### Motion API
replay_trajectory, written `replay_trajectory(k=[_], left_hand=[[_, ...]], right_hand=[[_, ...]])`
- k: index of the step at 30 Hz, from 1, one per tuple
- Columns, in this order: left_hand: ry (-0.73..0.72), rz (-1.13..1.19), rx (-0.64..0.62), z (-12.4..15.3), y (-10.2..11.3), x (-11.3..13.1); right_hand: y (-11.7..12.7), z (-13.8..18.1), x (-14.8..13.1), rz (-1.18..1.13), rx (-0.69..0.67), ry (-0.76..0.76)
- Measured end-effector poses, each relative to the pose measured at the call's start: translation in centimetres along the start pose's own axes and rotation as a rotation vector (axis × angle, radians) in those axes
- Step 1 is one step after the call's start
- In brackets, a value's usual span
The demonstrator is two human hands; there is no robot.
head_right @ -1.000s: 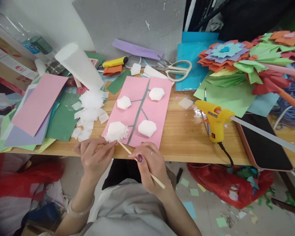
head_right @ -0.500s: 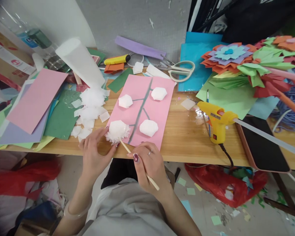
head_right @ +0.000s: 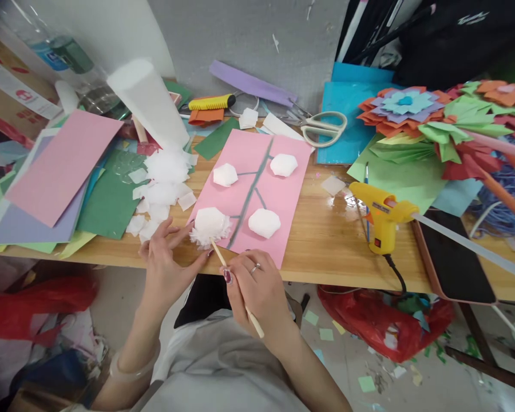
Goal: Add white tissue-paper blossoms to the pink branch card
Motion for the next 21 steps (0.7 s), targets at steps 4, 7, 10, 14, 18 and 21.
replay_trajectory(k=[4,7,10,14,18,21], left_hand=[[-0.006,0.002,-0.018,-0.1,0.1,0.0],[-0.023,-0.009,-0.028,0.1,0.2,0.0],[-0.012,-0.057,-0.002,0.4,0.5,-0.1],[0.017,-0.056,0.029,0.7,0.5,-0.3],[0.03,-0.003,0.013,0.7,0.3,-0.3],[0.042,0.072,-0.005,0.7,0.5,-0.3]], right_hand=[[0.5,1.0,0.3,-0.091,0.045,-0.026],[1.6,2.2,1.0,-0.236,0.201,-0.121],[2.8,2.9,2.0,-0.331,0.398,-0.226],[2.8,3.0,3.3,-0.33,0.424,-0.356],[2.4,3.1,3.2,-0.328,0.443,-0.414],[2.4,3.3,2.7,-0.303,0.521,-0.494]])
Point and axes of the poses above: each hand's wrist, its own z-axis away from the middle knuckle, its own y-axis out of the back of the hand, x = y × z, the point moved 5 cm from there along -z, towards the middle knuckle, and after that the axes turned 4 degrees about -z, right-handed, at the moved point
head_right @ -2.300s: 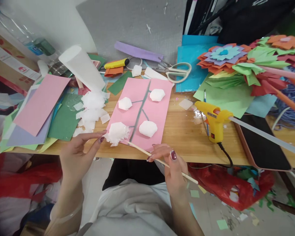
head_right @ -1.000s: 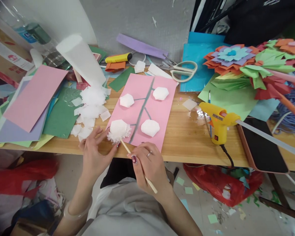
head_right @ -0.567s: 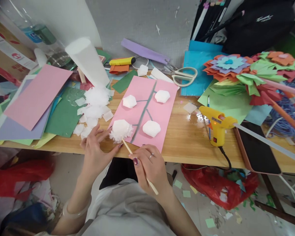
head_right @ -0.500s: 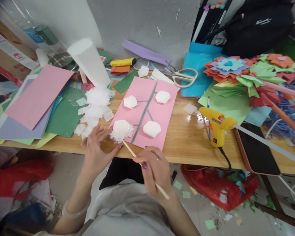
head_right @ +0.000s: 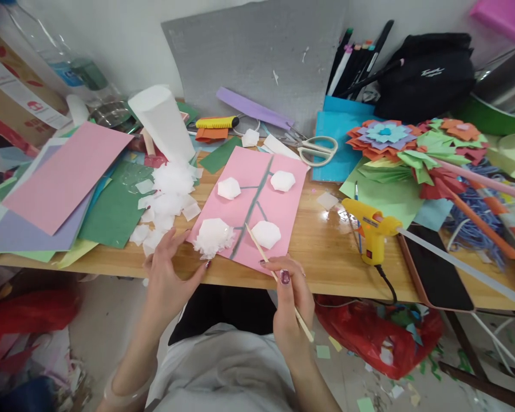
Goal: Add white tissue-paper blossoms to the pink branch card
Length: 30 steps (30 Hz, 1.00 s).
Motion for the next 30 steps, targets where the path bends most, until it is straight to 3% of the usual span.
replay_trajectory(k=[4,7,10,15,21,25,30], left_hand=[[0.072,0.312,-0.061,0.0,0.3,-0.4],[0.204,0.651,-0.09,-0.4,0.0,-0.9],[0.332,0.809,-0.092,-0.9,-0.5,-1.3],[0.399,0.873,-0.056,-1.1,-0.4,-1.4],[0.424,0.89,-0.092,-1.3,0.4,-2.2],[0.343,0.85,-0.166,-4.1,0.3,-2.3],[0.257,0.818,-0.219,-7.8,-0.8,-1.3]], right_hand=[[0.1,0.2,0.1,-0.021,0.071,-0.127],[0.3,0.1,1.1,-0.092,0.097,-0.25],[0.4,-0.3,2.1,-0.195,0.112,-0.31],[0.9,0.5,2.5,-0.257,0.142,-0.311],[-0.9,4.9,1.1,-0.346,0.026,-0.27],[-2.7,6.7,0.7,-0.46,-0.069,-0.162],[-4.4,6.9,1.8,-0.574,0.024,-0.178]])
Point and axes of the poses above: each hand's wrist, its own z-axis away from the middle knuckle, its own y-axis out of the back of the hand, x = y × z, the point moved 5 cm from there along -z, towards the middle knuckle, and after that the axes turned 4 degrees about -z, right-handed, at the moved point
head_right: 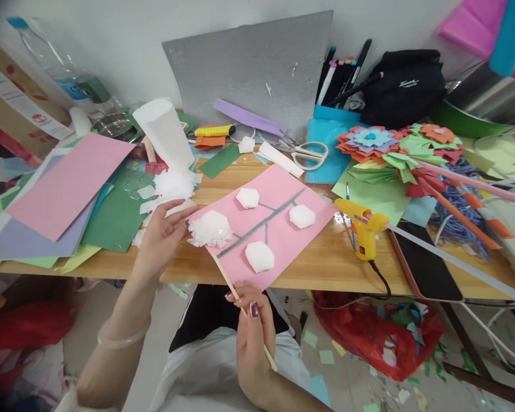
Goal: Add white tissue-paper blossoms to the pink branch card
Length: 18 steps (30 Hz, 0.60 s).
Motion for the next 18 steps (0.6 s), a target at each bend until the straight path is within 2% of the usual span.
replay_trajectory(k=[4,7,9,11,13,16,18], left_hand=[[-0.089,-0.078,0.047,-0.5,0.5,0.8],[-0.151,-0.145,0.192,1.0,3.3,1.4],[-0.162,-0.196,0.349,2.5,5.9,1.5],[-0.134,-0.261,0.489,4.0,8.2,1.3],[-0.069,-0.403,0.553,5.1,9.5,0.7],[0.071,-0.732,0.583,6.1,9.8,-0.3],[0.11,-0.877,0.563,6.1,9.2,-0.8]], right_hand=[[-1.7,-0.6,1.3,-0.084,0.03,0.01],[-2.8,-1.0,2.2,-0.134,0.056,-0.025],[-3.2,-1.3,2.6,-0.142,0.072,-0.066],[-3.3,-1.7,3.0,-0.14,0.082,-0.106],[-3.5,-2.1,3.3,-0.145,0.09,-0.137],[-4.0,-2.8,3.5,-0.158,0.083,-0.188],[-4.6,-3.0,3.5,-0.174,0.001,-0.253]])
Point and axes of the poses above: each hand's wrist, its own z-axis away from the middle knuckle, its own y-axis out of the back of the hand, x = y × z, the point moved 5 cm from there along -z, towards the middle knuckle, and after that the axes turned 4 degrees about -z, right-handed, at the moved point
